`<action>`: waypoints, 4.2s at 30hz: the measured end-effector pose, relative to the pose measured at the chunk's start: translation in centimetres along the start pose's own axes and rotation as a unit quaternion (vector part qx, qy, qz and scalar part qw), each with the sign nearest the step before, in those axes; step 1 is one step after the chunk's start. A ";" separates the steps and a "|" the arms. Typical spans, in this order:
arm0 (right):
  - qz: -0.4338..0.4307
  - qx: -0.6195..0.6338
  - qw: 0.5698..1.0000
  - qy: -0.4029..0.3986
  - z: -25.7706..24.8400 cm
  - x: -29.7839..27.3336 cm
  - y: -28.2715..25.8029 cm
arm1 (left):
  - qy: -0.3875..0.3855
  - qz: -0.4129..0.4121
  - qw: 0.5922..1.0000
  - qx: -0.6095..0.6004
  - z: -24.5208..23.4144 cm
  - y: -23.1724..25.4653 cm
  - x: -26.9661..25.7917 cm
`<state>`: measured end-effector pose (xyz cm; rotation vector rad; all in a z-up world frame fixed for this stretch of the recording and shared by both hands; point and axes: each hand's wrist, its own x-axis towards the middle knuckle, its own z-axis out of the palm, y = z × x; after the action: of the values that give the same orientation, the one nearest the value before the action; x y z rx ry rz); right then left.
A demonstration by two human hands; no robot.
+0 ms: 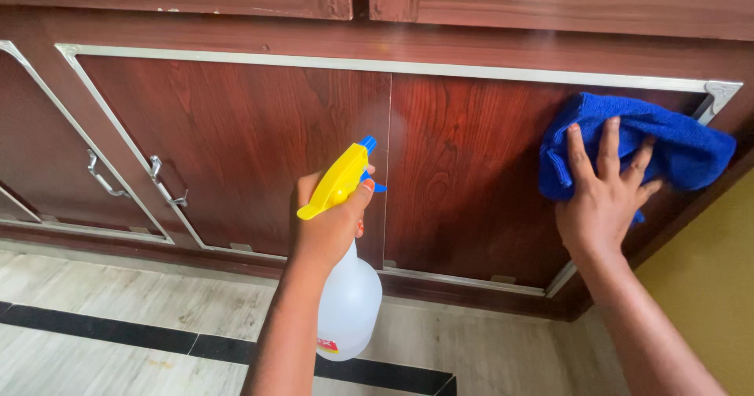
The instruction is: The person sprays liquid from a bottle and wipes the wooden panels and metal handles of a wardrobe using a blue cloth.
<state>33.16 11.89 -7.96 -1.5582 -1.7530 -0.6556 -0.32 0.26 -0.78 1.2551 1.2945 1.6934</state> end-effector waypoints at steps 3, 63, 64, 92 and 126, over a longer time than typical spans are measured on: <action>-0.005 0.020 1.000 0.017 0.9 0.1 -2.3 | 0.006 -0.006 1.000 0.009 0.2 -0.2 0.0; 0.052 0.116 0.991 -0.033 6.3 -5.7 -11.3 | -0.057 -0.039 0.998 0.011 0.4 -4.2 0.6; 0.042 0.103 0.993 -0.034 6.2 -5.4 -12.2 | -0.052 -0.042 0.998 0.007 0.3 -4.3 0.6; -0.111 0.010 0.992 -0.053 9.8 -8.9 -8.3 | -0.044 -0.055 0.997 -0.008 2.3 -6.9 1.2; -0.108 0.029 0.991 -0.069 12.8 -10.5 -19.5 | -0.009 -0.028 1.000 -0.003 -0.6 -7.4 2.1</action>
<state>12.30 11.93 -22.66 -1.4162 -2.0457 -0.6066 -1.96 4.12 -7.21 1.2166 1.3005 1.6435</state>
